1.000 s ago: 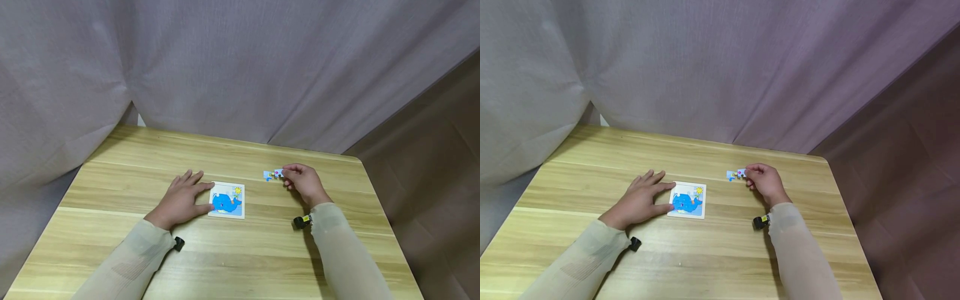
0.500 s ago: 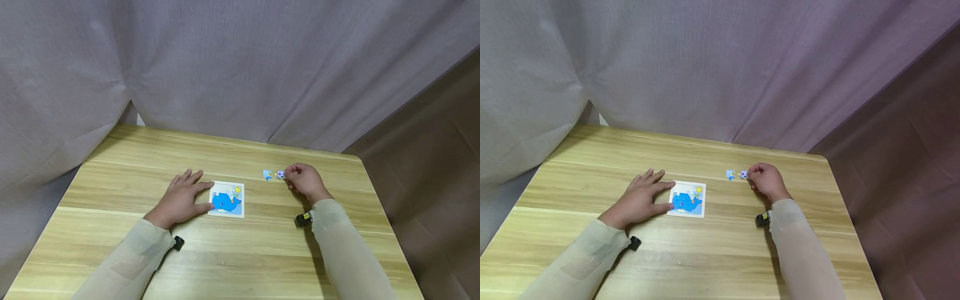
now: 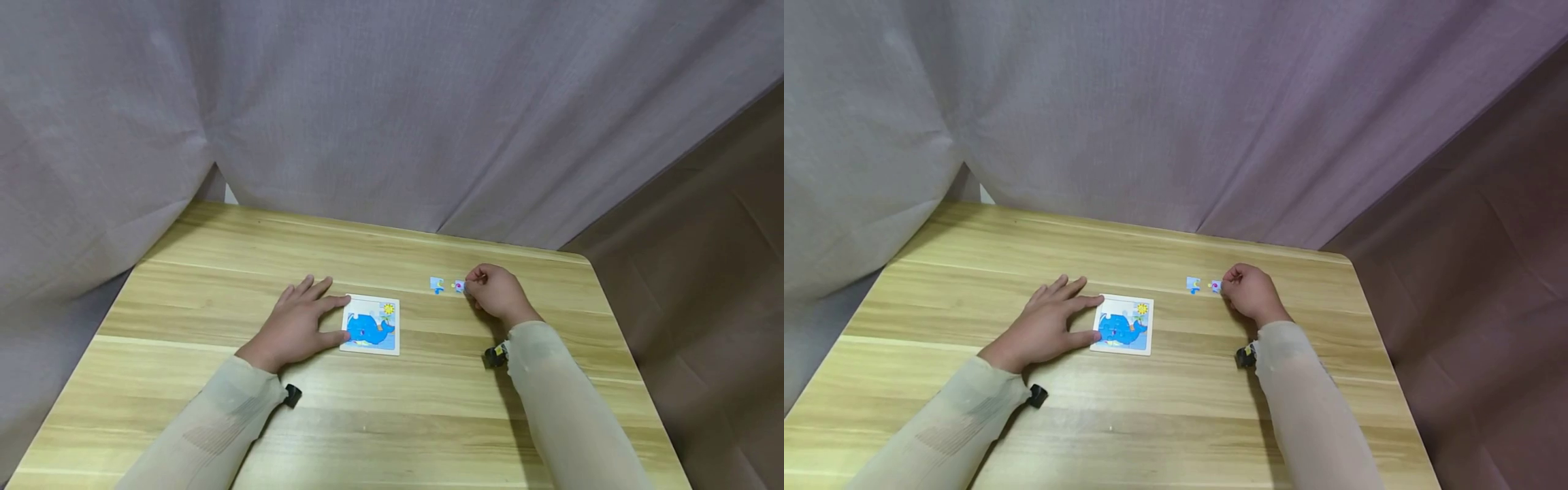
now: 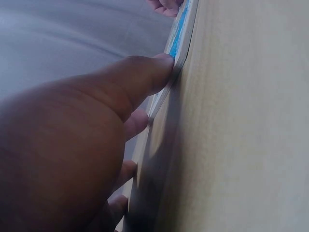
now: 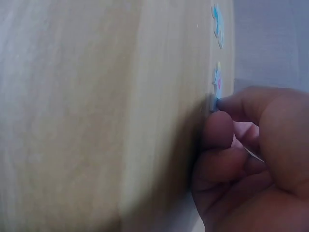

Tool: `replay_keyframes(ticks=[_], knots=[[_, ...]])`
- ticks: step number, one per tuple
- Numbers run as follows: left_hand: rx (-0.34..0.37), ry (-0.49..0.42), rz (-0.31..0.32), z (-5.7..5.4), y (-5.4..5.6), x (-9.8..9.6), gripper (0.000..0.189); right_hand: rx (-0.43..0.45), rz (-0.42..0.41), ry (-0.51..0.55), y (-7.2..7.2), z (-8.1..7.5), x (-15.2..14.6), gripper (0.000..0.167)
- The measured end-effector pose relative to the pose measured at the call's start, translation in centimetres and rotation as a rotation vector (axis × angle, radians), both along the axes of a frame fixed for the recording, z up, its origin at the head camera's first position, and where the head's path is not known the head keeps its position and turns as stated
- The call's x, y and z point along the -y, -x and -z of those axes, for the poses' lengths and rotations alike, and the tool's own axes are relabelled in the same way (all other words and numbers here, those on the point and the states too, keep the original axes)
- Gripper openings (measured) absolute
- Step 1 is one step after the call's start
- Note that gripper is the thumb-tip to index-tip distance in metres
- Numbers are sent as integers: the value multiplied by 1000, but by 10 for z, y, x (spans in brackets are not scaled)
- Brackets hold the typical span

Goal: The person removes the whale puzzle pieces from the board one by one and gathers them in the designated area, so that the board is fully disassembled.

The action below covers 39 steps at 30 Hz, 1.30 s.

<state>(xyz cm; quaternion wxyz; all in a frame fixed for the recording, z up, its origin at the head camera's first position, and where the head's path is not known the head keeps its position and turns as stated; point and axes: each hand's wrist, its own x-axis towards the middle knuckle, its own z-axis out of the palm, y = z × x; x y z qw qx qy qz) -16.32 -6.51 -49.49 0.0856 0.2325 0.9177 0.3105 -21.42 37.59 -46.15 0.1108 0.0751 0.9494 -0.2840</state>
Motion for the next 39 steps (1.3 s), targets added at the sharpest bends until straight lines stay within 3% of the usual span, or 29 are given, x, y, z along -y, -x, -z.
replay_keyframes(ticks=[6,8,12,17,25,30,39], knots=[[-2,5,2,-1,-1,2,73,-78,-82,-149,-7,-14,17,18],[-3,6,2,-1,-2,3,73,-116,-141,-199,-10,-24,32,15],[-3,5,-2,-1,-2,3,73,-140,-299,-201,-15,-37,68,17],[1,0,4,0,-1,0,73,-119,-481,-177,-19,-33,99,19],[-3,0,-2,1,0,-4,72,-159,-745,-152,-18,-20,119,28],[0,-2,-2,2,-1,-4,71,-152,-832,-176,-15,-20,125,33],[-10,4,-3,4,0,-6,71,-101,-890,-200,-11,-29,128,34]])
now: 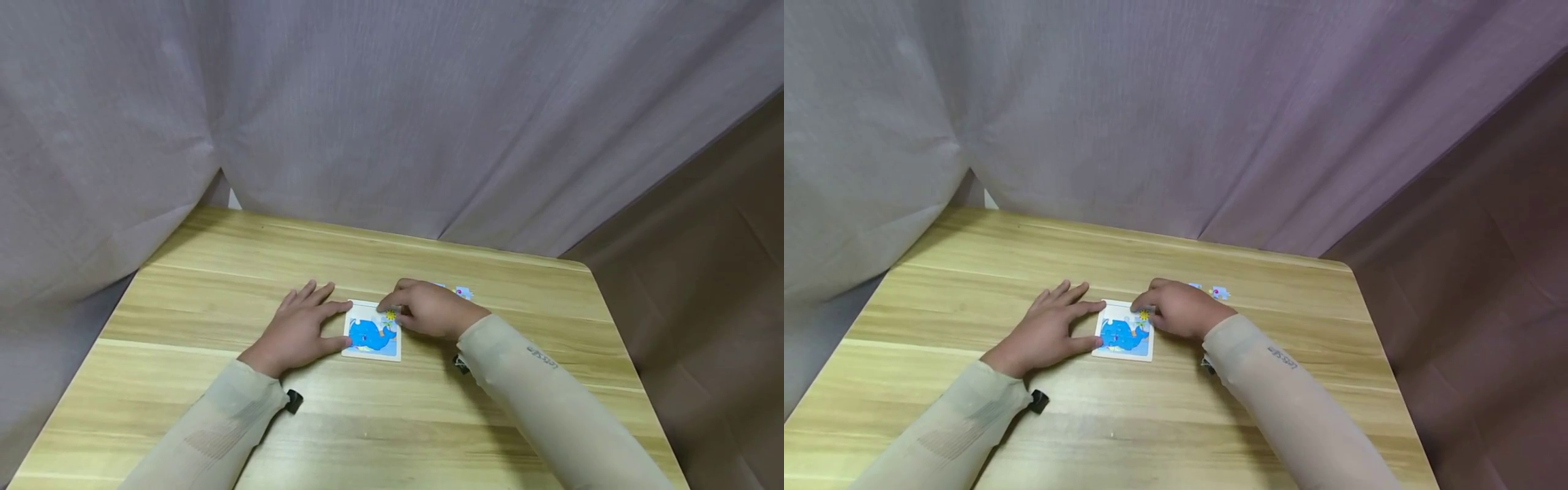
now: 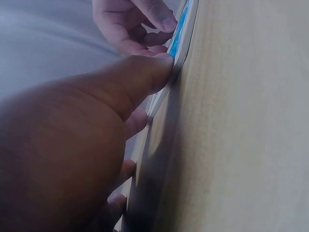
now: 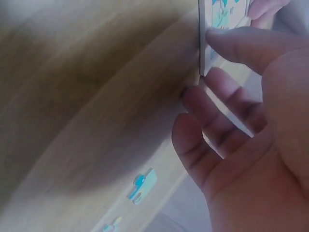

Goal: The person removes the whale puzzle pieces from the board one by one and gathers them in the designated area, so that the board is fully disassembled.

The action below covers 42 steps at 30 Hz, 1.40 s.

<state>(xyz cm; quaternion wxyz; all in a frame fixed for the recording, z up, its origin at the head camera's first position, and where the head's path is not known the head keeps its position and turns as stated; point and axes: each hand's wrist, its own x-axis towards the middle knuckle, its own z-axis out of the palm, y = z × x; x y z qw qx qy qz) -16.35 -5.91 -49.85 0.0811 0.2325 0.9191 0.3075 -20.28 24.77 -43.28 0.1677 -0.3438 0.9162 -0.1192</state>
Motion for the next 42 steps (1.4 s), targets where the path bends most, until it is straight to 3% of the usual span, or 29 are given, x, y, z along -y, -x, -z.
replay_keyframes(ticks=[21,33,42], knots=[[-3,-5,4,-1,1,1,71,42,8,-95,6,-10,14,36],[-4,-4,0,0,0,1,71,-23,21,30,-3,-1,8,29],[4,-1,2,2,1,1,71,-64,46,120,-9,14,1,28]])
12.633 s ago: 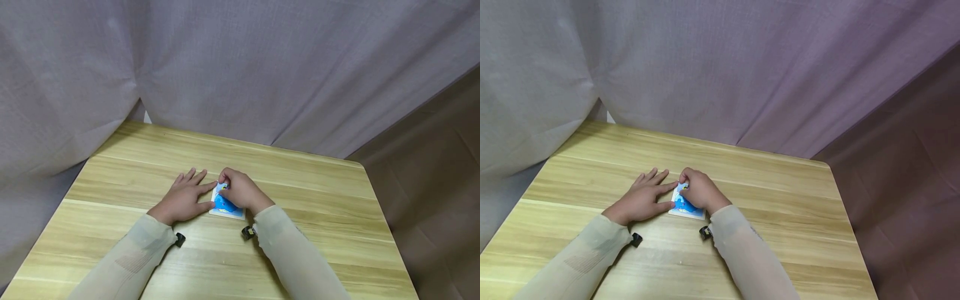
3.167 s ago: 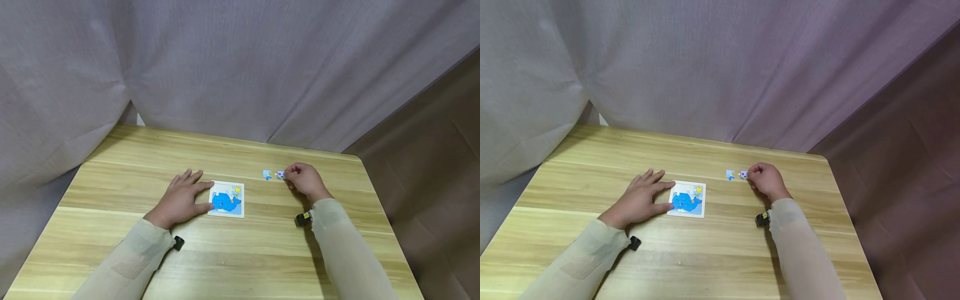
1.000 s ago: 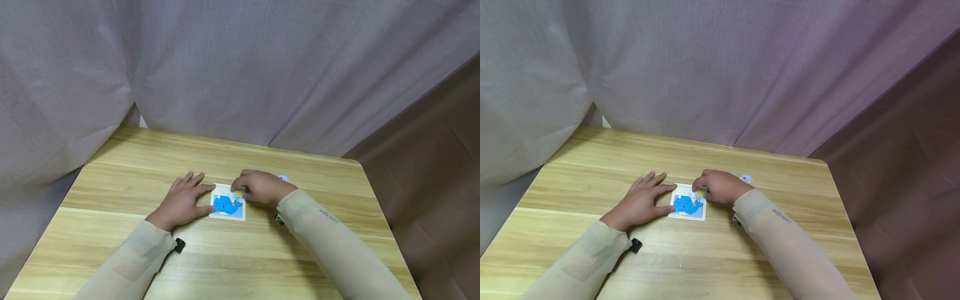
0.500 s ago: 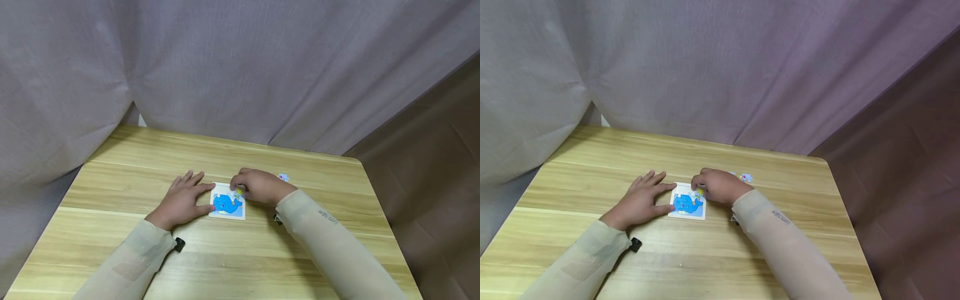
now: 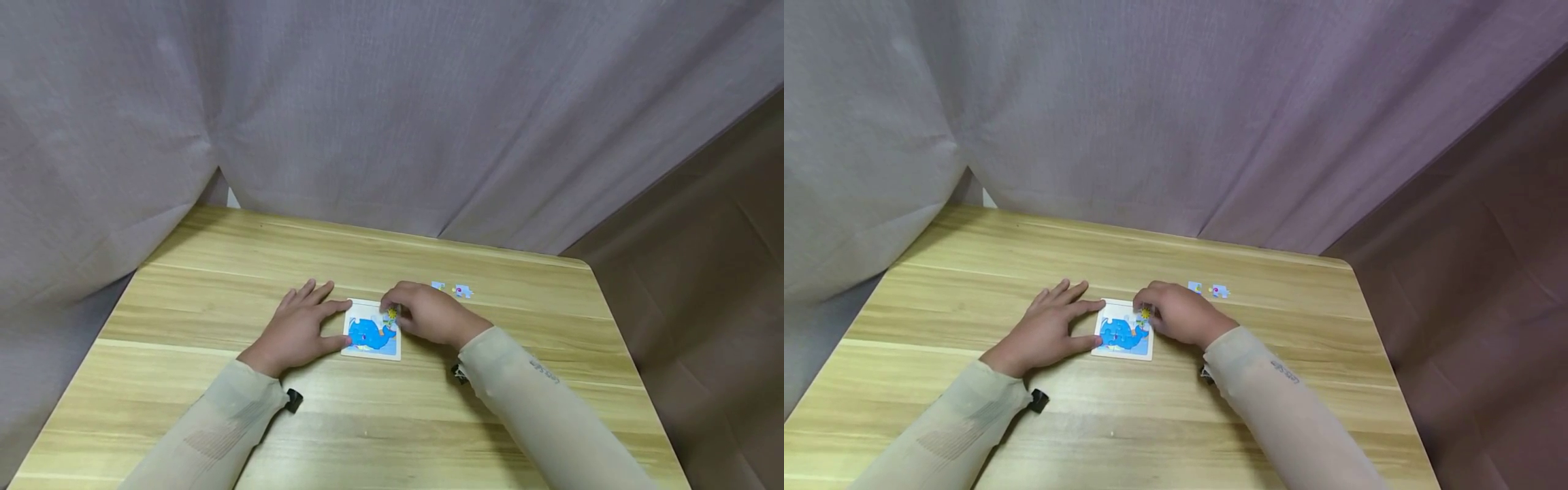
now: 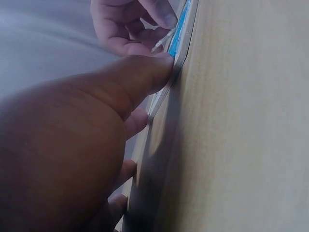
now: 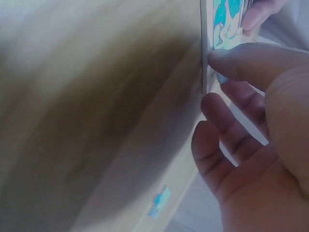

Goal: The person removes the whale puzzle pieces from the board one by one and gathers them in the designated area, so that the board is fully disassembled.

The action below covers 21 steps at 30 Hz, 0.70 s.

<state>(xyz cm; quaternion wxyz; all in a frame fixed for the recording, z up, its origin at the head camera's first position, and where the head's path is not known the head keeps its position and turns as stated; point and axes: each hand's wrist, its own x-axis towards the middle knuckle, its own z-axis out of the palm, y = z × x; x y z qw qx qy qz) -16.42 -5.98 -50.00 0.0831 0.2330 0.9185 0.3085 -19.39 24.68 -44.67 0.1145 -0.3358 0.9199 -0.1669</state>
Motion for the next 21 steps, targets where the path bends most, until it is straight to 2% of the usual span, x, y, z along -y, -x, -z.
replay_keyframes(ticks=[5,16,21], knots=[[0,0,-2,-1,0,0,71,-10,15,64,-3,5,-3,26],[2,-4,-6,-3,-1,0,71,-30,69,126,-9,14,-9,26],[3,-6,-8,-3,-1,-1,71,-49,60,199,-14,17,-13,27]])
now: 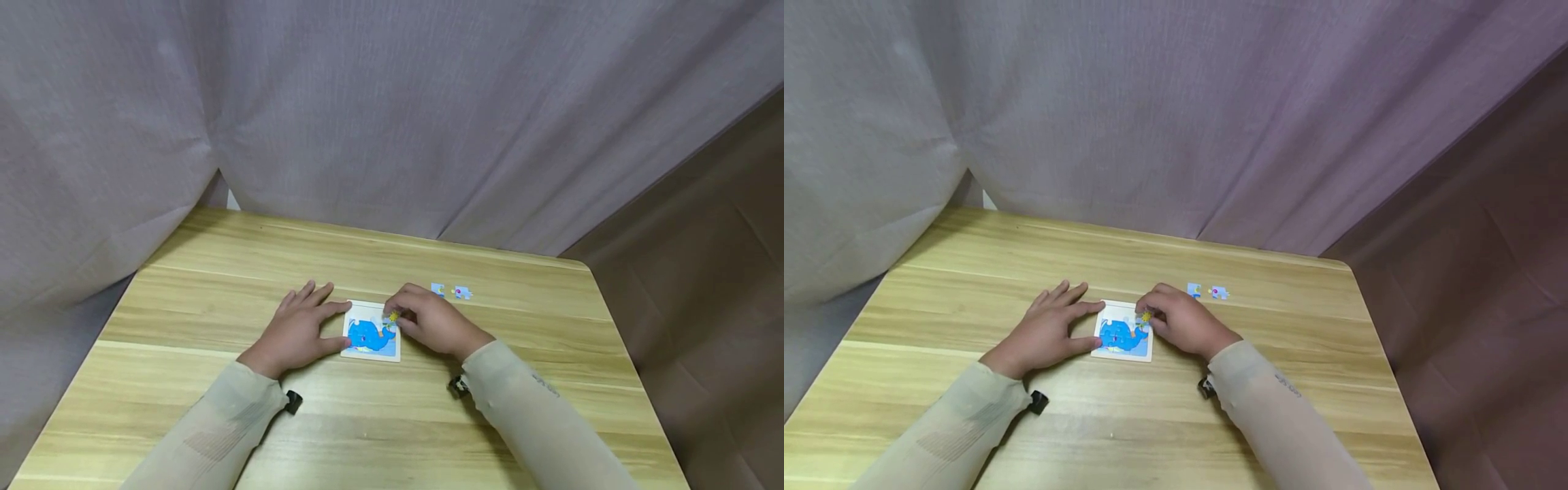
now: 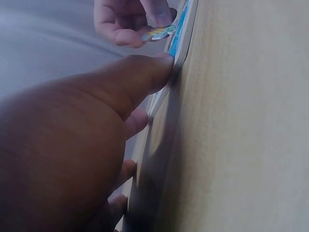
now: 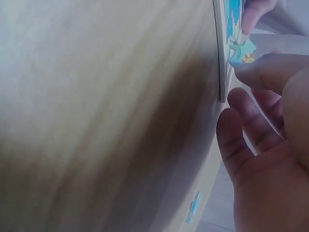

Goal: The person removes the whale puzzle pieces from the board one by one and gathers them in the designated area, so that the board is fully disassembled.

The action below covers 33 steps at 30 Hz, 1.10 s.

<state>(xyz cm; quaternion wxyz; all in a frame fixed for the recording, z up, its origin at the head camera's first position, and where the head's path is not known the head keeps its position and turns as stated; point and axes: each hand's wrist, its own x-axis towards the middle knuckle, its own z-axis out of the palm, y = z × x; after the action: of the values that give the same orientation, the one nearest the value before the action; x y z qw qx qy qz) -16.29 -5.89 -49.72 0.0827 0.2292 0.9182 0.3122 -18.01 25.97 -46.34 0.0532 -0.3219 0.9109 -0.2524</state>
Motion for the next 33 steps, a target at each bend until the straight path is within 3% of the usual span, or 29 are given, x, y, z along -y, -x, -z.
replay_keyframes(ticks=[14,22,26,33], knots=[[-11,5,0,1,0,-1,71,39,27,126,-10,5,0,28],[-3,2,-1,2,1,-2,72,151,260,232,-11,3,-2,29],[-4,2,2,3,1,-1,72,161,323,227,-10,1,-9,25],[5,5,7,2,0,0,72,259,421,300,-9,1,-31,23]])
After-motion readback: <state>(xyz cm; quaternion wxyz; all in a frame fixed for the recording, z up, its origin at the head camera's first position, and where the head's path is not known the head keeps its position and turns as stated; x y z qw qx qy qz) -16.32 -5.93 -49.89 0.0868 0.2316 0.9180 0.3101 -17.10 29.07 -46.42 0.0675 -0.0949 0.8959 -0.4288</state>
